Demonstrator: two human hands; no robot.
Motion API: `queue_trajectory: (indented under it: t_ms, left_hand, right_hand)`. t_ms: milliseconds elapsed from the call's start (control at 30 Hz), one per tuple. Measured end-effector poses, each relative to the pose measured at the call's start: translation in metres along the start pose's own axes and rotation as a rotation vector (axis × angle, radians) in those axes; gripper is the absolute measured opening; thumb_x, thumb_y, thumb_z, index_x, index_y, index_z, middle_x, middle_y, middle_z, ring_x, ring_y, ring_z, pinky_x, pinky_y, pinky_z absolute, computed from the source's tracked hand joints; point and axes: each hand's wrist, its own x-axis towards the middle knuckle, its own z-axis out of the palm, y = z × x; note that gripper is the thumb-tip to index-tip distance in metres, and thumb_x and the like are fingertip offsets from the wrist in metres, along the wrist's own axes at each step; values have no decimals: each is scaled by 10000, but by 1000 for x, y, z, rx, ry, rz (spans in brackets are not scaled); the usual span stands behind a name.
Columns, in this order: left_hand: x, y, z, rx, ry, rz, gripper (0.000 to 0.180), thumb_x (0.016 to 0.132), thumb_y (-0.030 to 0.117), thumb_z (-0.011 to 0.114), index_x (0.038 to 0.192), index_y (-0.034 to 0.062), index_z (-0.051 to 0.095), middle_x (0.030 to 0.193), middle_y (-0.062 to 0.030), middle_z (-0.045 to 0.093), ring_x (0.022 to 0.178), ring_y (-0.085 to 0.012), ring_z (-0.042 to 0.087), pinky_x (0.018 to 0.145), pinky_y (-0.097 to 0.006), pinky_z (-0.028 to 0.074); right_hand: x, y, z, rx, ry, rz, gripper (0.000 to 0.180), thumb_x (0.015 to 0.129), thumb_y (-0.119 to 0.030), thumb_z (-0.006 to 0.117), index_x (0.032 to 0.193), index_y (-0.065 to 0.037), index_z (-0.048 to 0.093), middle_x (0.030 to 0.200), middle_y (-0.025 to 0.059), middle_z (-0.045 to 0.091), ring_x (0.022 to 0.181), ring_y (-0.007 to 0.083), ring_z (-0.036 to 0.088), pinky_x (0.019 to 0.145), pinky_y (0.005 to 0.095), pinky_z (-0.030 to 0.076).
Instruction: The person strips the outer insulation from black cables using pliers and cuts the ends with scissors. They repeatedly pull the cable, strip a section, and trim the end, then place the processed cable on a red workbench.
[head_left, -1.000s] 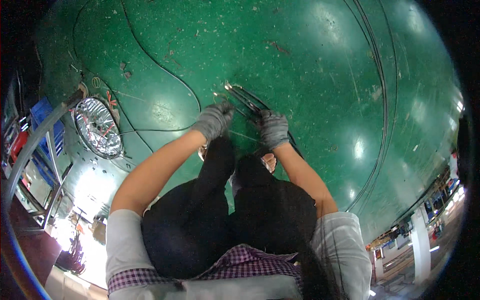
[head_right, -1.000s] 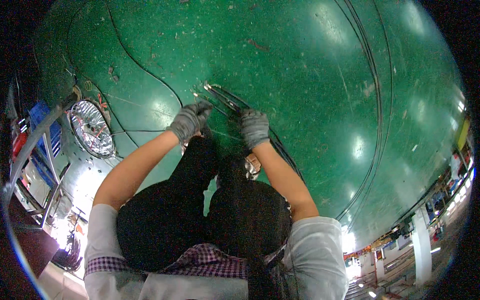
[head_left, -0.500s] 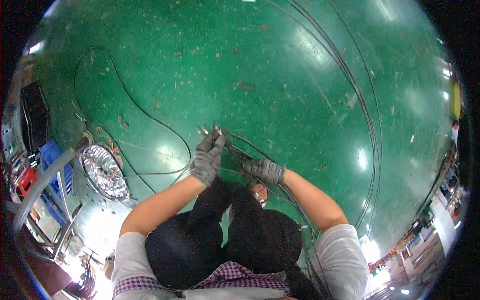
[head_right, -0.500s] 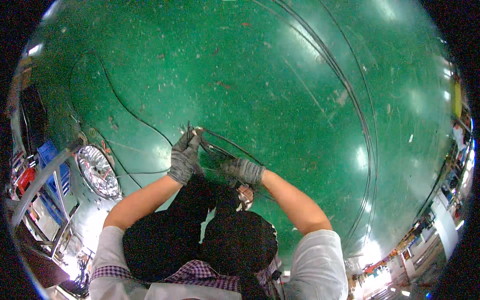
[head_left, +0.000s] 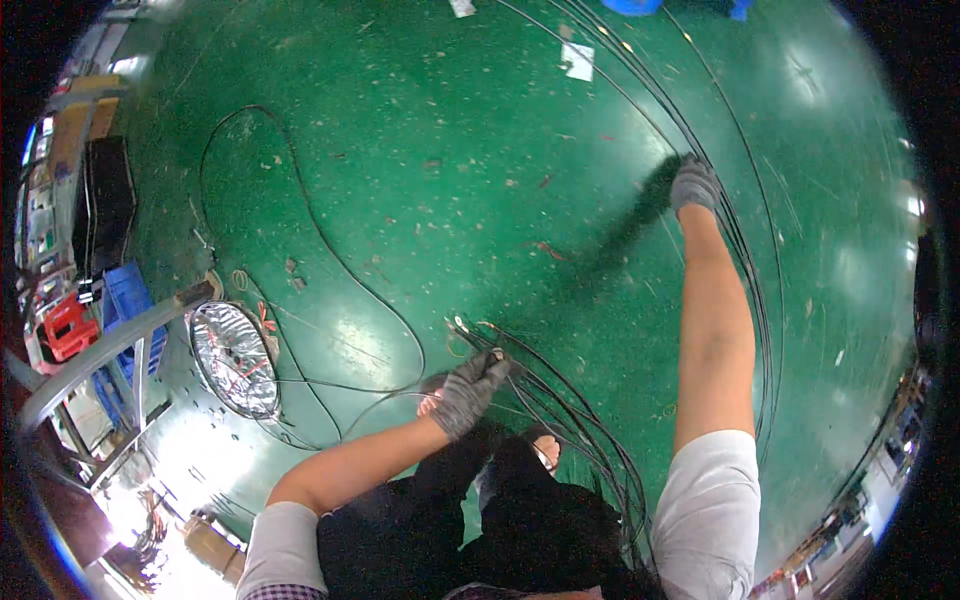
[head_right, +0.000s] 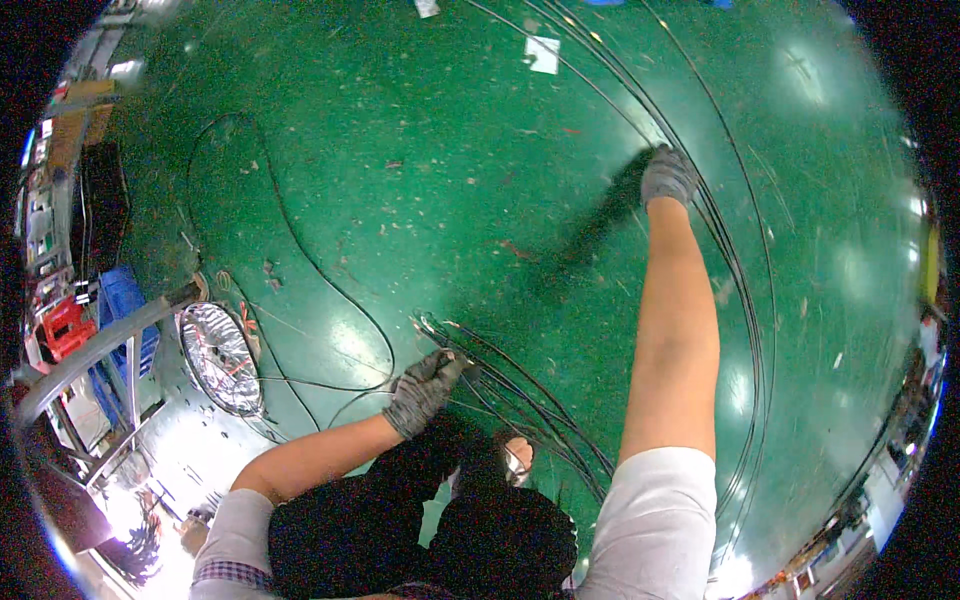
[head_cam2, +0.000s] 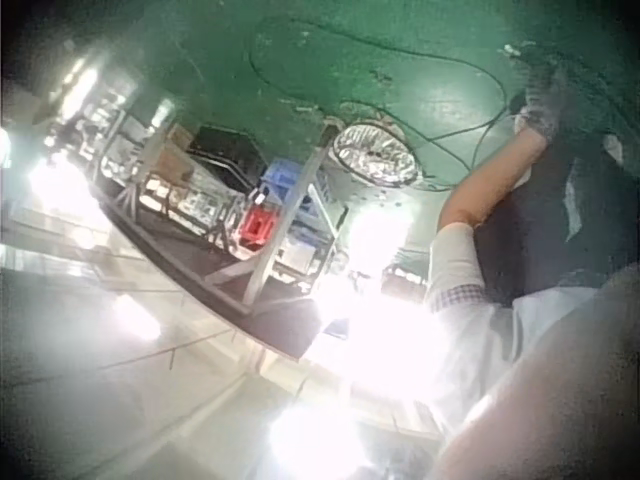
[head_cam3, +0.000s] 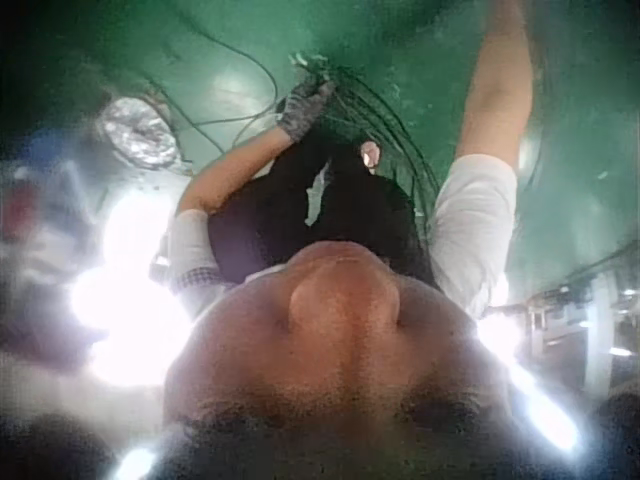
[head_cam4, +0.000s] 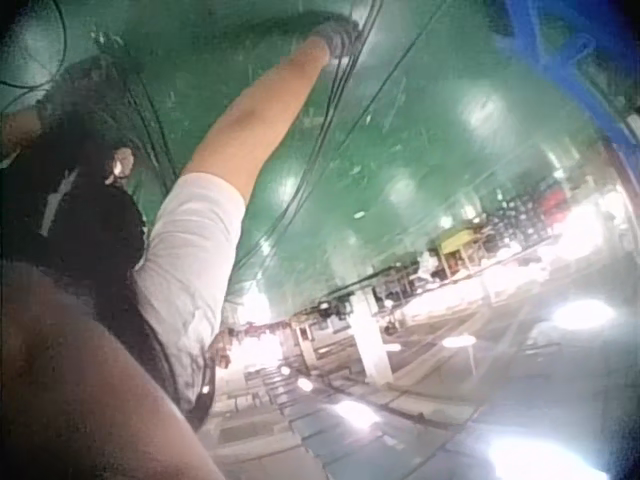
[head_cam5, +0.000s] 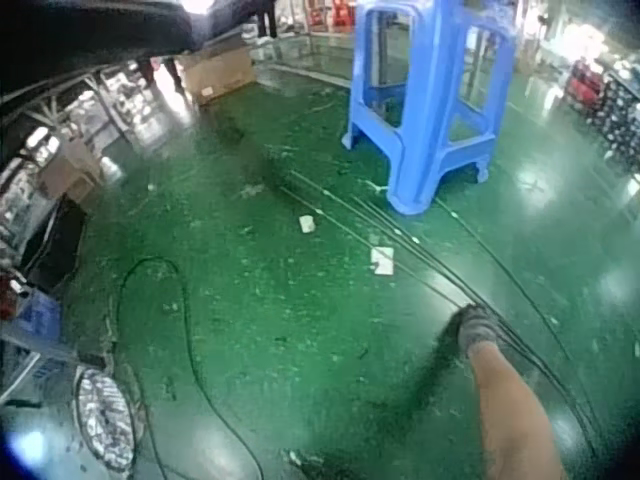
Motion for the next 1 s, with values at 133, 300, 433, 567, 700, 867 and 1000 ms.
queue_trajectory:
  t_ms: [133, 300, 433, 567, 700, 867, 1000]
  left_hand:
    - [-5, -4, 0, -182, 13, -152, 170, 825, 123, 461, 955, 59, 548, 919, -73, 568, 859, -146, 518, 766, -261, 406]
    - [0, -6, 19, -322, 44, -105, 190, 829, 131, 460, 979, 35, 529, 880, -46, 572, 809, -140, 524, 739, -263, 411]
    - [-32, 36, 9, -234, 63, -101, 204, 826, 133, 471, 991, 25, 524, 884, -34, 570, 811, -146, 529, 732, -252, 410]
    - [-79, 130, -32, -565, 318, -33, 206, 829, 141, 480, 995, 25, 518, 897, -36, 570, 819, -145, 531, 724, -236, 406]
    - [-157, 222, -79, -516, 679, -75, 200, 835, 161, 489, 984, 31, 518, 870, -39, 561, 789, -121, 519, 700, -218, 405]
    - [-268, 296, -102, -619, 954, 24, 144, 833, 83, 467, 965, 38, 502, 788, -3, 506, 711, -78, 474, 624, -166, 387]
    - [-359, 353, -84, -939, 1063, 165, 164, 841, 70, 421, 990, 29, 475, 725, -3, 489, 686, -94, 479, 562, -158, 383]
  right_hand:
    - [-8, -14, -4, -192, -76, -209, 256, 801, -161, 379, 997, -112, 535, 1017, 73, 554, 944, 219, 520, 802, 332, 408]
    - [-29, -59, -19, 177, -251, -526, 240, 804, -235, 410, 945, -97, 547, 910, 77, 573, 839, 248, 540, 746, 325, 424]
    - [-110, -77, -115, 1048, -260, -557, 212, 808, -216, 458, 923, -57, 538, 829, 100, 573, 799, 228, 534, 722, 299, 423]
    - [-204, -39, -245, 1236, -154, -422, 261, 836, -236, 474, 986, -24, 490, 842, 78, 563, 702, 138, 484, 606, 254, 394]
    - [-313, 11, -340, 1324, -288, -394, 277, 846, -231, 461, 1018, -15, 473, 846, 64, 555, 624, 79, 440, 487, 201, 348]
    - [-462, 95, -464, 1435, -491, -293, 244, 822, -304, 503, 785, -73, 435, 603, 24, 457, 505, 106, 437, 421, 244, 359]
    - [-524, 146, -554, 1500, -519, -366, 207, 822, -262, 514, 793, -71, 441, 616, 15, 462, 531, 114, 476, 430, 249, 387]
